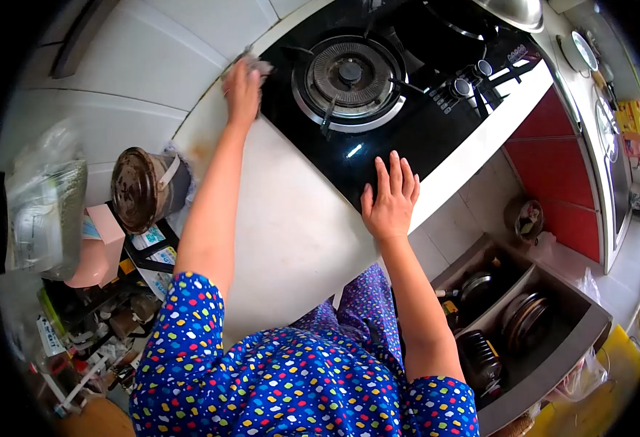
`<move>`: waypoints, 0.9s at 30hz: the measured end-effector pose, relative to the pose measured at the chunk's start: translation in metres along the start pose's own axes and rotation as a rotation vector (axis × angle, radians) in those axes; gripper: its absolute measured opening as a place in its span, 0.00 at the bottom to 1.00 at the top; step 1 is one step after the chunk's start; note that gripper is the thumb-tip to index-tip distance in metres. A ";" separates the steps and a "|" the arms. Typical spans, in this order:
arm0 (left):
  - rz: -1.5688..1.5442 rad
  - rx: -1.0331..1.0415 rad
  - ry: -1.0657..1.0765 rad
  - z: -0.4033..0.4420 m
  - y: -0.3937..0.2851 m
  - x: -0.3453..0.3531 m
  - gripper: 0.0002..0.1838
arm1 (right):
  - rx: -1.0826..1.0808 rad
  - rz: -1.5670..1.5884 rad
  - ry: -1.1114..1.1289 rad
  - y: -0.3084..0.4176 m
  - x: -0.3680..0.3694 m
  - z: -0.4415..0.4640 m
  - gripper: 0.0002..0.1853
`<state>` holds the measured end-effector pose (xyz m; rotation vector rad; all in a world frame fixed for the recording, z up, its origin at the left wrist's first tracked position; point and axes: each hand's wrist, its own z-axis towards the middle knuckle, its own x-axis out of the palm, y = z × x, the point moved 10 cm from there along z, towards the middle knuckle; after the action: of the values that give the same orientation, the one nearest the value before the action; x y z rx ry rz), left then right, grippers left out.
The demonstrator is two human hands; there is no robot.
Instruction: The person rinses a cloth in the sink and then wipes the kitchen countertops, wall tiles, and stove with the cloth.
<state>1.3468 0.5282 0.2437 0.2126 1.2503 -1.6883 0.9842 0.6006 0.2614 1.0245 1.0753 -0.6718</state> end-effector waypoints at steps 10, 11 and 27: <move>0.412 0.167 0.315 -0.097 -0.088 0.040 0.30 | -0.022 -0.018 -0.054 0.001 0.000 -0.002 0.27; 0.370 0.161 0.333 -0.113 -0.101 0.037 0.30 | -0.027 -0.015 -0.063 0.001 0.000 -0.001 0.26; 0.542 -0.090 0.389 -0.223 -0.067 -0.082 0.30 | -0.067 -0.011 -0.110 -0.002 0.004 -0.002 0.25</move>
<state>1.2493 0.7548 0.2364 0.7810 1.3881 -1.1490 0.9833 0.6015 0.2565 0.9146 1.0018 -0.6893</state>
